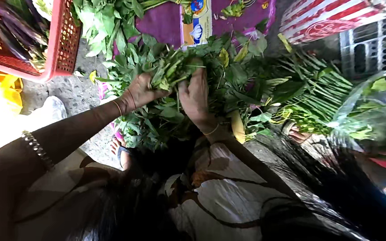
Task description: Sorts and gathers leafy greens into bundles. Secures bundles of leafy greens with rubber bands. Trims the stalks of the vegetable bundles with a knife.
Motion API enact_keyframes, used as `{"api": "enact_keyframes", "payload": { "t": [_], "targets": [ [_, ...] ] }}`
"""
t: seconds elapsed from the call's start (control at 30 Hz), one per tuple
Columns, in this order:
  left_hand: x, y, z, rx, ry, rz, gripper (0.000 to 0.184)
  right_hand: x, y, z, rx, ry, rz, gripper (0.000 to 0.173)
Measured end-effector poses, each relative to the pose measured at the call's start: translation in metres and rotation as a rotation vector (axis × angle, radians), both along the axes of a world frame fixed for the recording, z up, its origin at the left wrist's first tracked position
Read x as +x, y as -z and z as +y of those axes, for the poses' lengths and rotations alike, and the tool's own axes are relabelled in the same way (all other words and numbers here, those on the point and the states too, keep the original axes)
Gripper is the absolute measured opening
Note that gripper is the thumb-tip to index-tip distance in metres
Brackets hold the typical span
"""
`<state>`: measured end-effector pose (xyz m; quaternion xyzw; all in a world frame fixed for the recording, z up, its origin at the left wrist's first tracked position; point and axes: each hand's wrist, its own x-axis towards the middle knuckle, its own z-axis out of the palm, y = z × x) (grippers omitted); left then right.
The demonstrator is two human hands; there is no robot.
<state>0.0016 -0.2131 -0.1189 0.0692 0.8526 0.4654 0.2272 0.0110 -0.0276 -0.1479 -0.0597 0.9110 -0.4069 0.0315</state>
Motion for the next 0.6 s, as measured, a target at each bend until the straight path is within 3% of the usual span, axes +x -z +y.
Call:
{"api": "enact_keyframes", "payload": {
  "t": [0.07, 0.13, 0.2, 0.37, 0.47, 0.6],
  "targets": [
    [-0.001, -0.005, -0.007, 0.027, 0.026, -0.007, 0.042, 0.010, 0.029, 0.006, 0.174, -0.138, 0.138, 0.038],
    [-0.002, -0.014, -0.014, 0.038, 0.045, -0.025, 0.045, 0.024, 0.058, 0.016, 0.343, -0.335, 0.111, 0.042],
    [0.000, -0.023, -0.024, 0.057, 0.075, -0.015, 0.045, 0.031, 0.072, 0.023, 0.375, -0.388, 0.067, 0.041],
    [0.006, -0.046, -0.042, -0.028, 0.190, 0.033, 0.054, 0.031, 0.060, 0.033, 0.245, -0.260, 0.117, 0.044],
    [0.010, -0.039, -0.035, -0.117, 0.266, 0.035, 0.062, 0.034, 0.043, 0.026, 0.252, -0.251, 0.228, 0.030],
    [0.004, -0.056, -0.018, -0.030, 0.381, 0.059, 0.047, 0.031, 0.031, 0.034, 0.257, -0.340, -0.048, 0.035]
  ]
}}
